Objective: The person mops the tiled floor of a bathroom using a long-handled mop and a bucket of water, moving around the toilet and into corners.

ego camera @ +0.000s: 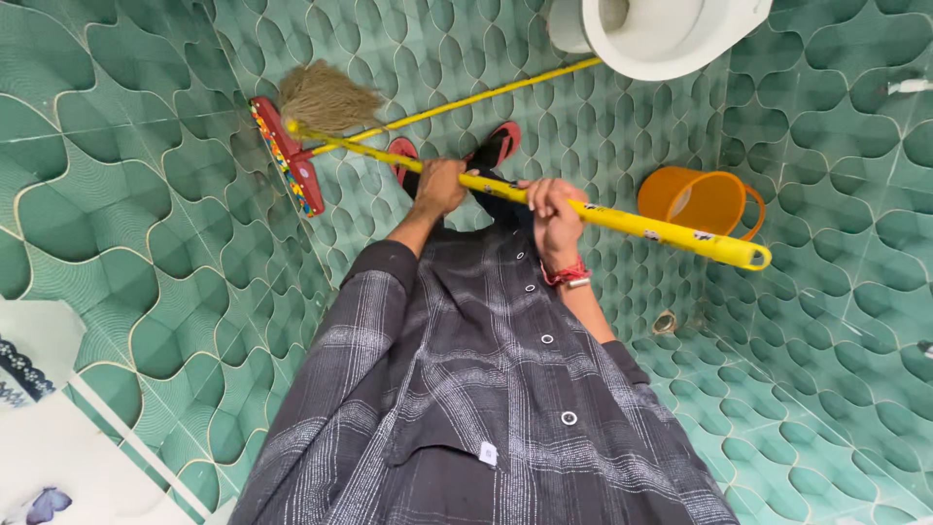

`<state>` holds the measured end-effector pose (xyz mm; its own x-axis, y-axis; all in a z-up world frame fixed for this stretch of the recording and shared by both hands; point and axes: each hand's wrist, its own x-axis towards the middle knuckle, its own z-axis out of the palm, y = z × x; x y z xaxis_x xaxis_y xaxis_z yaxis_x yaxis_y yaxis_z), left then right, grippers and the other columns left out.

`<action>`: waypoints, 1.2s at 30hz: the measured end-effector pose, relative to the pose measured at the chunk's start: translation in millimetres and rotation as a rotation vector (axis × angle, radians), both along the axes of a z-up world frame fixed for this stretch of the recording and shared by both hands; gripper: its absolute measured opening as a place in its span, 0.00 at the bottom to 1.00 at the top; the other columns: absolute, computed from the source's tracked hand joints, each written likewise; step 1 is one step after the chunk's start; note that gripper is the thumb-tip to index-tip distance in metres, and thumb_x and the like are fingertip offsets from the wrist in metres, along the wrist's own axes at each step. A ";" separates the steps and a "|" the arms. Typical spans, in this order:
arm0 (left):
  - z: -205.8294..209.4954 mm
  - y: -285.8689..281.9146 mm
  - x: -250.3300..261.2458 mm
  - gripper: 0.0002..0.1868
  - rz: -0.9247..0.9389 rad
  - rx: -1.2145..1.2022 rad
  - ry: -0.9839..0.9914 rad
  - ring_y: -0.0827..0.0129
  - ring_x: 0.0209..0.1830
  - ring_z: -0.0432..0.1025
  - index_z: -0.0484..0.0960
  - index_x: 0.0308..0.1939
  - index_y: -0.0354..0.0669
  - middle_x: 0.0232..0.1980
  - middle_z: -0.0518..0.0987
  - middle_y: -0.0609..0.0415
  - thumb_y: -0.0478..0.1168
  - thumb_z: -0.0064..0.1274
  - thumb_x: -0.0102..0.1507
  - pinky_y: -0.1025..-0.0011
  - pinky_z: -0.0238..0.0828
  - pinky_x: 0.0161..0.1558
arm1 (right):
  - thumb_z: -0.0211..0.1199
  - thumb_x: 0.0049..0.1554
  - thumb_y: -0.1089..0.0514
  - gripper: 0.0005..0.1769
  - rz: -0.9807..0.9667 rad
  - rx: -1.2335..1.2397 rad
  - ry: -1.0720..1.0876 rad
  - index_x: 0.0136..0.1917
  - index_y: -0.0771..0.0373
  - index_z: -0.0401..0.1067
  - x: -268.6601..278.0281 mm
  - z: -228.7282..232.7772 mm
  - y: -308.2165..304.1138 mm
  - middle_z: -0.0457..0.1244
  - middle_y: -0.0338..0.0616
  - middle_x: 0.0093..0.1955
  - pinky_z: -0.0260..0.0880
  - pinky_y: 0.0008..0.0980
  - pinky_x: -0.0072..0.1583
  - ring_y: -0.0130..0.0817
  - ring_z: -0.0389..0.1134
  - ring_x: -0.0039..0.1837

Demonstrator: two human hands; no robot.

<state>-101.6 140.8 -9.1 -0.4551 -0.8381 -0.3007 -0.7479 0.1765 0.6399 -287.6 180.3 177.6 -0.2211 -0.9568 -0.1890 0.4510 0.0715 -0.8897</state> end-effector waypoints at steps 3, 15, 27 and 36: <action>-2.4 6.9 7.0 0.09 0.142 -0.025 0.173 0.46 0.42 0.76 0.88 0.36 0.50 0.35 0.83 0.45 0.42 0.55 0.57 0.50 0.65 0.49 | 0.52 0.61 0.60 0.19 0.058 0.007 -0.035 0.29 0.60 0.55 -2.6 -0.2 -5.0 0.51 0.40 0.28 0.66 0.49 0.64 0.37 0.55 0.38; 53.9 -122.5 -192.7 0.20 0.376 -0.368 0.419 0.48 0.34 0.70 0.73 0.23 0.40 0.26 0.74 0.46 0.44 0.50 0.68 0.53 0.62 0.46 | 0.55 0.67 0.55 0.21 0.018 -0.162 0.055 0.33 0.59 0.55 -139.4 109.9 -106.6 0.49 0.37 0.33 0.59 0.41 0.65 0.36 0.53 0.43; 28.9 -230.7 -306.1 0.14 -0.234 -0.330 0.387 0.52 0.47 0.72 0.79 0.25 0.43 0.35 0.78 0.49 0.48 0.57 0.60 0.53 0.64 0.60 | 0.57 0.64 0.57 0.15 0.185 -0.171 0.856 0.36 0.64 0.66 -182.3 92.2 -115.9 0.63 0.45 0.40 0.60 0.56 0.76 0.44 0.68 0.56; 71.2 -227.2 -328.9 0.18 -0.190 -0.050 0.148 0.54 0.47 0.74 0.83 0.28 0.43 0.35 0.81 0.46 0.51 0.58 0.66 0.57 0.65 0.64 | 0.54 0.62 0.56 0.18 -0.005 -0.208 0.575 0.32 0.65 0.61 -240.2 100.2 -148.5 0.58 0.45 0.34 0.67 0.55 0.72 0.41 0.64 0.45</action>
